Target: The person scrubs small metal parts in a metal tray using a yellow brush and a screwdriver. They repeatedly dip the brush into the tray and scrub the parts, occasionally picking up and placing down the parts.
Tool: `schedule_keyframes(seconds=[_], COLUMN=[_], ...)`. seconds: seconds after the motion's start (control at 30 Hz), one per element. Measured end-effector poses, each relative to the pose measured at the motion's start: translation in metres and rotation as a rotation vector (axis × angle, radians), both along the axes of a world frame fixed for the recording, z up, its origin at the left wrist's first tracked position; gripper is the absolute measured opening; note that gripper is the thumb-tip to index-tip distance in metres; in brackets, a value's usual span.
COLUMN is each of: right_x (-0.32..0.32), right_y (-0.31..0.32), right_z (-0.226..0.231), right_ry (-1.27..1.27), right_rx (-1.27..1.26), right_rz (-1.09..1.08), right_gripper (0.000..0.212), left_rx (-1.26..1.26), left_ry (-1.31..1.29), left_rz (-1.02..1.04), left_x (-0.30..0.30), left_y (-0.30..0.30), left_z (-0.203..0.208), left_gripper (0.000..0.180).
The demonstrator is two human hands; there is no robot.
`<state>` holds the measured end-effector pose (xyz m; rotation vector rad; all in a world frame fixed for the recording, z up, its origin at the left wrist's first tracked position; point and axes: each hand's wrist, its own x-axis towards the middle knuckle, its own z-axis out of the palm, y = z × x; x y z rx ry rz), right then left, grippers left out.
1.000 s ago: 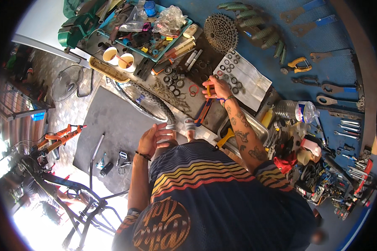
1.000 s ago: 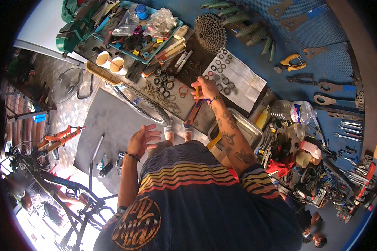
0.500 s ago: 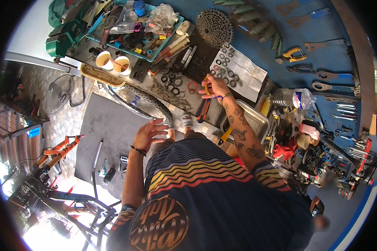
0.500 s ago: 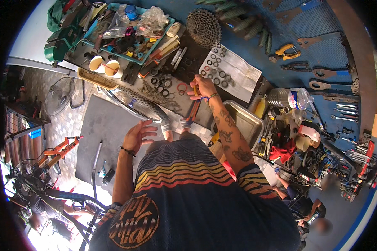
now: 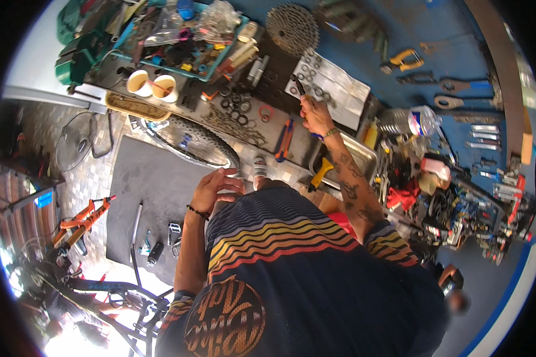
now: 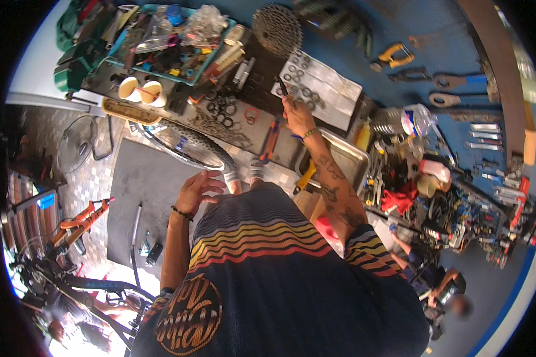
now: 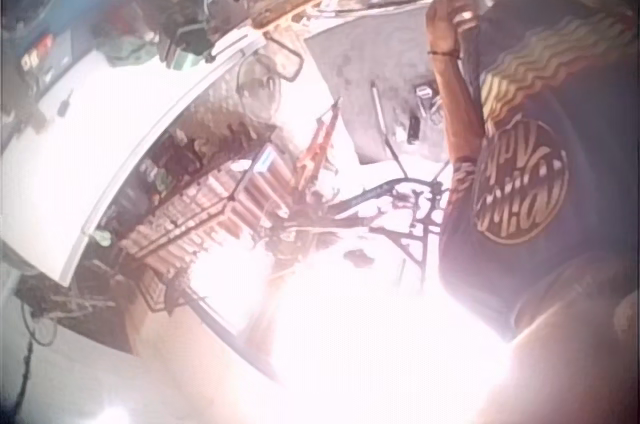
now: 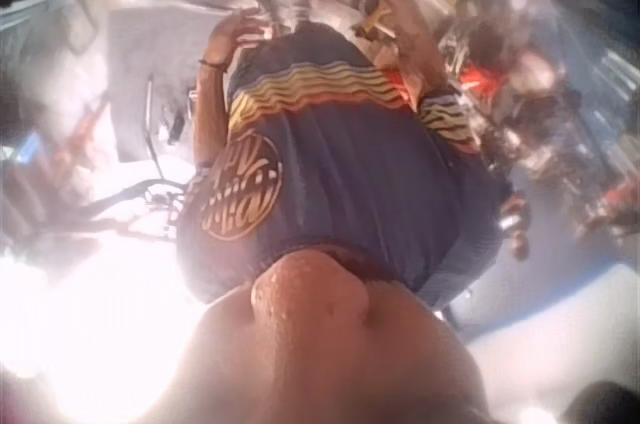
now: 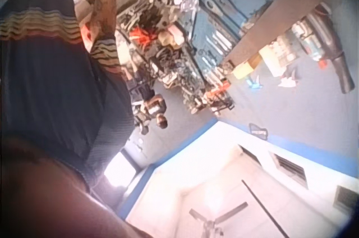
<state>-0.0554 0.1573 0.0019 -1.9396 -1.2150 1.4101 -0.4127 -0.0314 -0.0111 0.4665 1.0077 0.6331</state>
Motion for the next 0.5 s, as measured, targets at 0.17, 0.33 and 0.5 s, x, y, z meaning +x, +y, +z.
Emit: schedule_keyframes(seconds=[0.17, 0.33, 0.5], right_x=[0.091, 0.147, 0.178], right_y=[-0.118, -0.201, -0.229], right_z=[0.065, 0.102, 0.052], right_ry=[-0.392, -0.538, -0.759], right_rx=[0.183, 0.015, 0.15], right_rz=[0.205, 0.251, 0.351], right_gripper=[0.048, 0.049, 0.049], left_rx=[0.319, 0.709, 0.821], left_ry=[0.245, 0.663, 0.855], left_rz=[-0.431, -0.688, -0.557], left_x=[0.078, 0.184, 0.247], left_y=[0.014, 0.014, -0.002], left_z=[0.008, 0.02, -0.006], left_gripper=[0.048, 0.052, 0.048])
